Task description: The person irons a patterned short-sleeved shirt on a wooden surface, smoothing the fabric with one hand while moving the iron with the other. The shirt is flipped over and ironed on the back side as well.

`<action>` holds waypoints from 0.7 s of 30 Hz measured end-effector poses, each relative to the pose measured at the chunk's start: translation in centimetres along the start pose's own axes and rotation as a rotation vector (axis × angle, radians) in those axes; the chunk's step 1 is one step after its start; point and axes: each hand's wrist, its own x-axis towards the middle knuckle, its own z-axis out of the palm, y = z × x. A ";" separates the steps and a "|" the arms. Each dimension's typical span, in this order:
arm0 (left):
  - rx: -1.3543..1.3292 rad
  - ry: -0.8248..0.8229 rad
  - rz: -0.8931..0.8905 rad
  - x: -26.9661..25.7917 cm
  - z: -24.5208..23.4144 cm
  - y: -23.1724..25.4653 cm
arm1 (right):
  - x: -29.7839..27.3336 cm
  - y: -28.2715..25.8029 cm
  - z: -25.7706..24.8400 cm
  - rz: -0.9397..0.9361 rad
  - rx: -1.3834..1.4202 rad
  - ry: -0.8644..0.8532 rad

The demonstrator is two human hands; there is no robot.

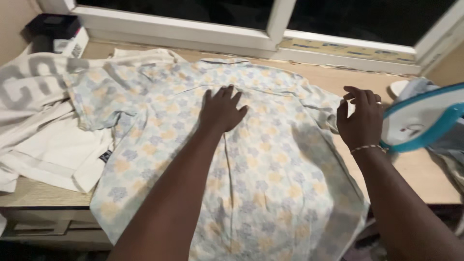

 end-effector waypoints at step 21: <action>0.012 -0.018 -0.029 -0.4 -0.7 0.4 | -9.8 17.9 -1.5 0.543 0.055 0.191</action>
